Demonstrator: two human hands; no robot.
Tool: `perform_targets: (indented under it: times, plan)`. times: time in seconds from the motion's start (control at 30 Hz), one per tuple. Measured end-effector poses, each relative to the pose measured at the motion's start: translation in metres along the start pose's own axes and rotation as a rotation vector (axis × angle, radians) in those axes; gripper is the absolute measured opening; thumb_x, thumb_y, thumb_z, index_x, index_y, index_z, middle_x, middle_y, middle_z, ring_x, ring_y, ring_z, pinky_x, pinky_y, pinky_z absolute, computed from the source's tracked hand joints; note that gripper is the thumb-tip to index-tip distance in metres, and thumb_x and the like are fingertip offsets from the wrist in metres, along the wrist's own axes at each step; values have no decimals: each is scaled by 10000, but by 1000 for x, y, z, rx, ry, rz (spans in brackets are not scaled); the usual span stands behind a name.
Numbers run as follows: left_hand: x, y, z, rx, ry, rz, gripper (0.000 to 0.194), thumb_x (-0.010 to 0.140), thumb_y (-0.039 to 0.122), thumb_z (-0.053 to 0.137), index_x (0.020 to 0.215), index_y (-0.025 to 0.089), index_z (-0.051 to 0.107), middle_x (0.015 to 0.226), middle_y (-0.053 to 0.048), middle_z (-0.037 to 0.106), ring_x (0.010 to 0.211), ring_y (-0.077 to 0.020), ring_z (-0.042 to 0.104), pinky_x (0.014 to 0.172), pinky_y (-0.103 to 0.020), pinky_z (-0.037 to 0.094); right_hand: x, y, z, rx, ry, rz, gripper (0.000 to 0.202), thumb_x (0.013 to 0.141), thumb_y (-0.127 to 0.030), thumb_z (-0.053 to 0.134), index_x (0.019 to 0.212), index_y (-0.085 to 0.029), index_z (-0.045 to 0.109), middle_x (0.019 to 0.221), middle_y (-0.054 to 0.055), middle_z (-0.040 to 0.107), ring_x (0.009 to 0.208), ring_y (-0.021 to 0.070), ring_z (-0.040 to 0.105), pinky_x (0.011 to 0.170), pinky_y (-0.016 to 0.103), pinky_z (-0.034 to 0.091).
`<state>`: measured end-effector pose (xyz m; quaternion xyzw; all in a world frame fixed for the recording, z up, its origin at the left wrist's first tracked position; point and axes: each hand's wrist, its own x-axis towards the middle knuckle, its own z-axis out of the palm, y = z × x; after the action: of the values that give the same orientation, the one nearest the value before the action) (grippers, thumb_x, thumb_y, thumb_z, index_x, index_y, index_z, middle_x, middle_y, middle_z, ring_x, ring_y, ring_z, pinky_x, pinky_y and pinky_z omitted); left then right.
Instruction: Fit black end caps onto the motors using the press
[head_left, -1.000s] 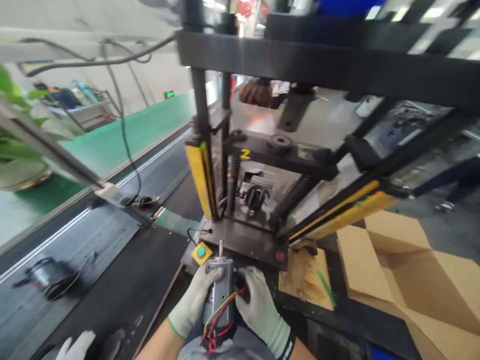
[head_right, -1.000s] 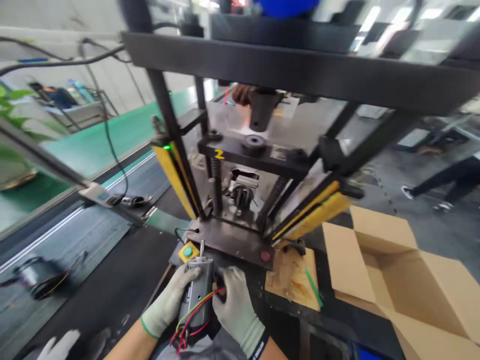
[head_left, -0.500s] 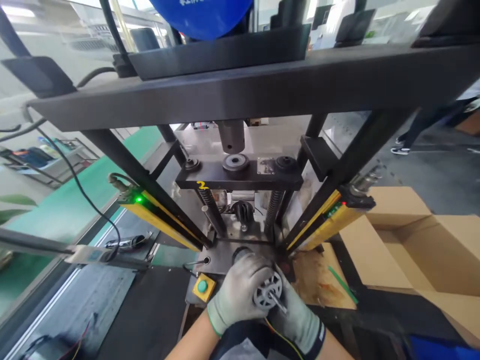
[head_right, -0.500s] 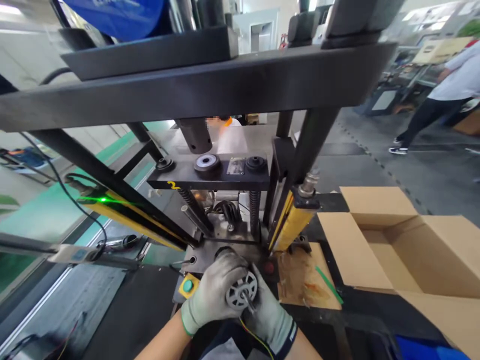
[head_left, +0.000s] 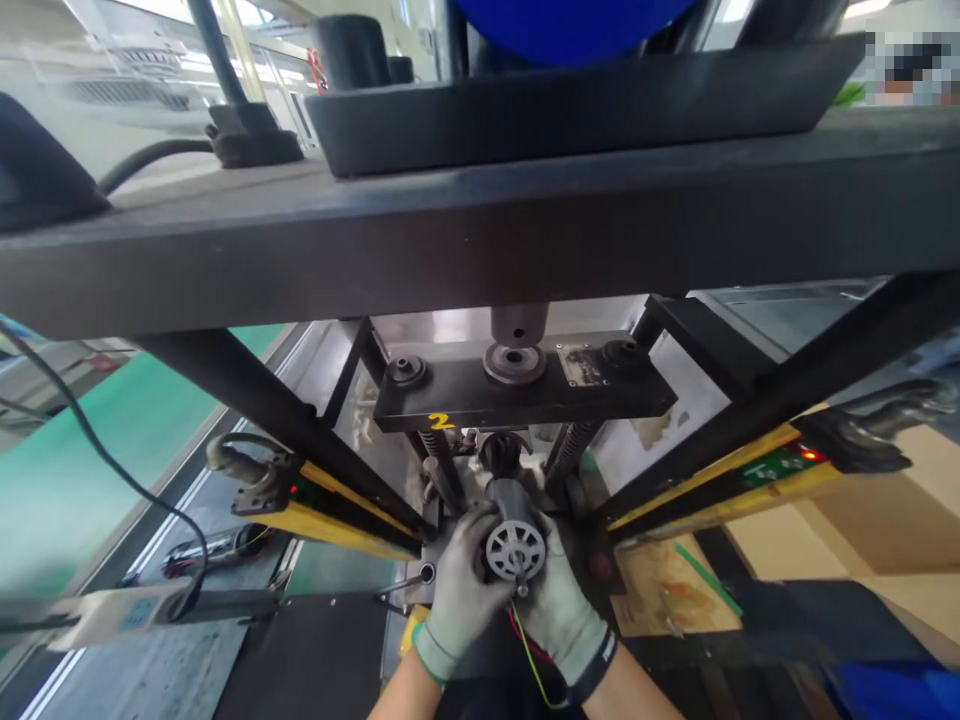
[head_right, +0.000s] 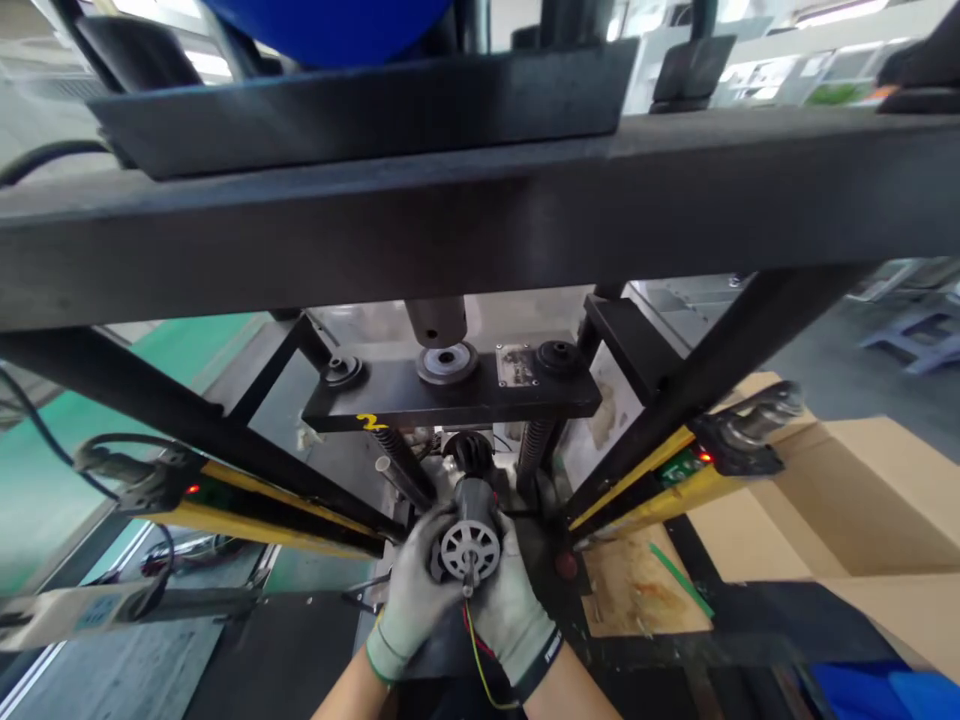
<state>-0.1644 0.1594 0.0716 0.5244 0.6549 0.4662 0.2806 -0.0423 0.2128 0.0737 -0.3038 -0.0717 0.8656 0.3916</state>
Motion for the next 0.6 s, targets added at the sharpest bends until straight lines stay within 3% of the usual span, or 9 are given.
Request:
perform_targets:
  times: [0.07, 0.13, 0.2, 0.27, 0.37, 0.43, 0.6]
  plan:
    - [12, 14, -5, 28, 40, -31, 736, 596, 221, 957, 1298, 224, 736, 1442, -156, 661, 1374, -436, 597, 1203, -602, 469, 4, -6, 18, -14, -29, -71, 427, 945, -609, 553, 1089, -267, 764, 1176, 50, 795, 1166, 272, 718, 983, 470, 632]
    - [22, 27, -4, -8, 129, -73, 725, 685, 287, 928, 1366, 214, 688, 1448, -157, 653, 1386, -412, 589, 1216, -578, 454, 10, -17, 35, -38, -84, -80, 434, 954, -604, 551, 1132, -260, 747, 1184, 61, 788, 1178, 272, 708, 996, 479, 622]
    - [29, 37, 2, -98, 187, -102, 694, 820, 317, 827, 1465, 212, 594, 1485, -148, 638, 1414, -366, 577, 1237, -541, 434, 18, -29, 48, -47, -117, -45, 439, 973, -592, 527, 1143, -243, 733, 1110, 75, 793, 1119, 274, 721, 952, 479, 626]
    - [31, 41, 9, -179, 180, -127, 666, 884, 302, 748, 1509, 211, 539, 1519, -138, 623, 1440, -337, 561, 1253, -515, 415, 26, -40, 54, -44, -117, -5, 418, 1000, -570, 502, 1095, -229, 725, 946, 63, 783, 939, 256, 737, 852, 448, 636]
    - [28, 41, 15, -239, 132, -151, 704, 843, 267, 766, 1507, 202, 541, 1522, -137, 629, 1442, -344, 562, 1260, -510, 408, 33, -47, 54, -33, -87, 69, 415, 1039, -544, 480, 973, -206, 713, 681, 3, 669, 606, 189, 627, 681, 363, 611]
    - [24, 40, 13, -278, 109, -148, 756, 806, 264, 805, 1511, 199, 540, 1540, -141, 615, 1446, -352, 559, 1261, -508, 408, 32, -45, 50, -48, -72, 59, 398, 1034, -532, 512, 964, -197, 715, 640, -12, 640, 545, 170, 579, 644, 340, 596]
    - [22, 41, 6, -506, 62, -159, 658, 919, 430, 731, 1505, 188, 556, 1544, -145, 623, 1442, -327, 578, 1248, -472, 436, 0, -15, 20, -201, -28, -37, 399, 900, -514, 705, 1091, -167, 747, 895, 68, 785, 840, 238, 734, 828, 390, 620]
